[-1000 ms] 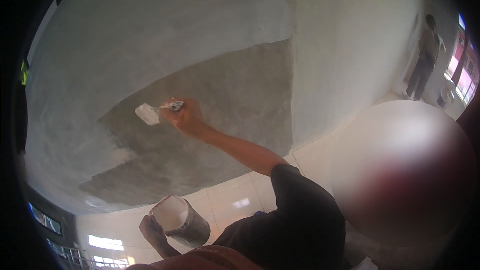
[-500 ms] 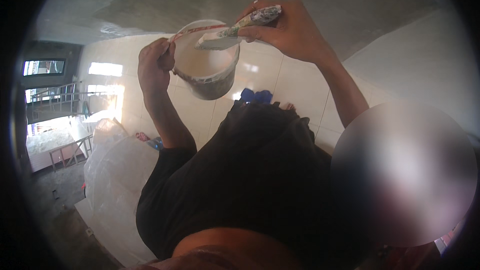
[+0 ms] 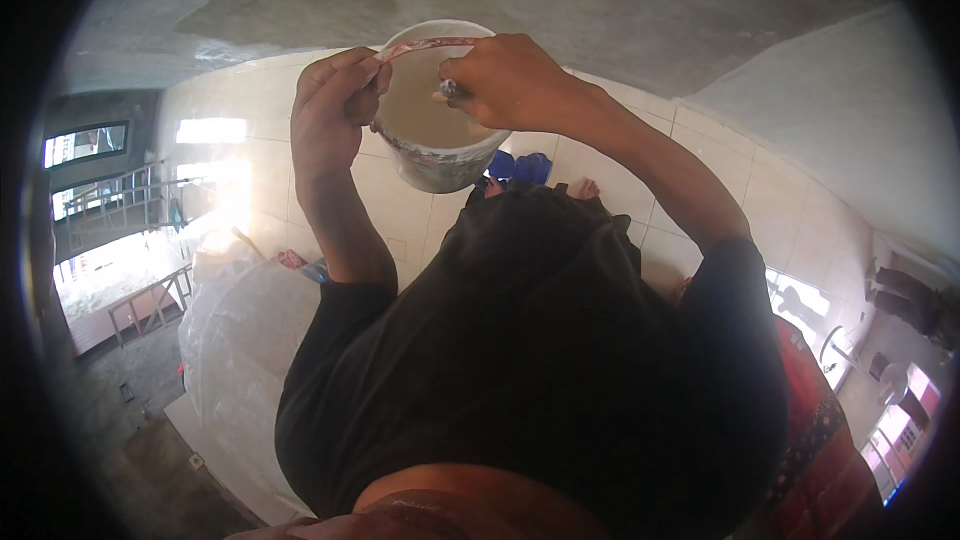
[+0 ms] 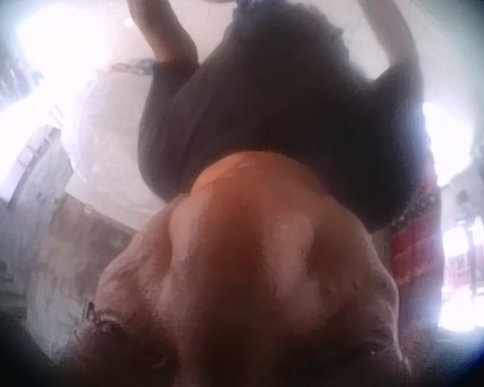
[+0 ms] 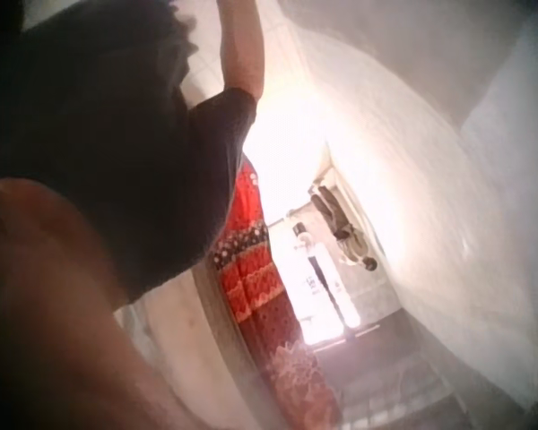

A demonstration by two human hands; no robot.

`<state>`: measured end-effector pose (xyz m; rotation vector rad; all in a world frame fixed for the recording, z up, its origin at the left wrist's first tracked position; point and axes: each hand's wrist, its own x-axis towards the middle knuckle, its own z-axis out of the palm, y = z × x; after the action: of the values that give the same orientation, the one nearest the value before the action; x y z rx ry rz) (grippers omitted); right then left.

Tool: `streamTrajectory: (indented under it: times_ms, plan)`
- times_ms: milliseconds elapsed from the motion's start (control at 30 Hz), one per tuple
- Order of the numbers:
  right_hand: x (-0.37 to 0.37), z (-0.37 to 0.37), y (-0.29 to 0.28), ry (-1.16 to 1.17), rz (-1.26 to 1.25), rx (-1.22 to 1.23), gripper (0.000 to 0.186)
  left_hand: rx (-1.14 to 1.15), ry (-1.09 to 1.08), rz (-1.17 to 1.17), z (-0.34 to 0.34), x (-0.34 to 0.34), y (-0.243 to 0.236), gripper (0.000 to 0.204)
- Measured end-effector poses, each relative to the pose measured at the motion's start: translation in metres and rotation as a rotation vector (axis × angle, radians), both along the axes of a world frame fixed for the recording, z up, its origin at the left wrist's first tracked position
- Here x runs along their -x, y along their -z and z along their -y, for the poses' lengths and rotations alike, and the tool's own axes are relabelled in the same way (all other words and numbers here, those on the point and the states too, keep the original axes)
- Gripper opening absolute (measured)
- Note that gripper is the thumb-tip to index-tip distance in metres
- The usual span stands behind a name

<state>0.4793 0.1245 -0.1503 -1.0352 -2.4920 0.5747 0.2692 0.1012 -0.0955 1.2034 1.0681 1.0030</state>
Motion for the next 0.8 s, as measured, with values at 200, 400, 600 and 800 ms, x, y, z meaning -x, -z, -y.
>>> streamTrajectory:
  times_ms: [200,400,600,800]
  plan:
    - [0.002,0.001,0.01,0.003,0.061,0.037,0.023,0.038,0.02,-0.012,0.0,-0.008,0.008,0.024]
    - [-0.005,0.003,0.008,0.046,0.017,0.038,0.021,0.03,0.03,0.03,0.001,-0.01,0.011,0.024]
    - [-0.008,0.003,0.01,0.071,-0.002,0.027,0.022,0.038,0.022,0.036,0.002,-0.015,0.007,0.023]
    - [-0.019,0.011,0.0,0.119,-0.042,-0.056,0.022,0.033,-0.015,0.022,0.003,-0.018,0.009,0.023]
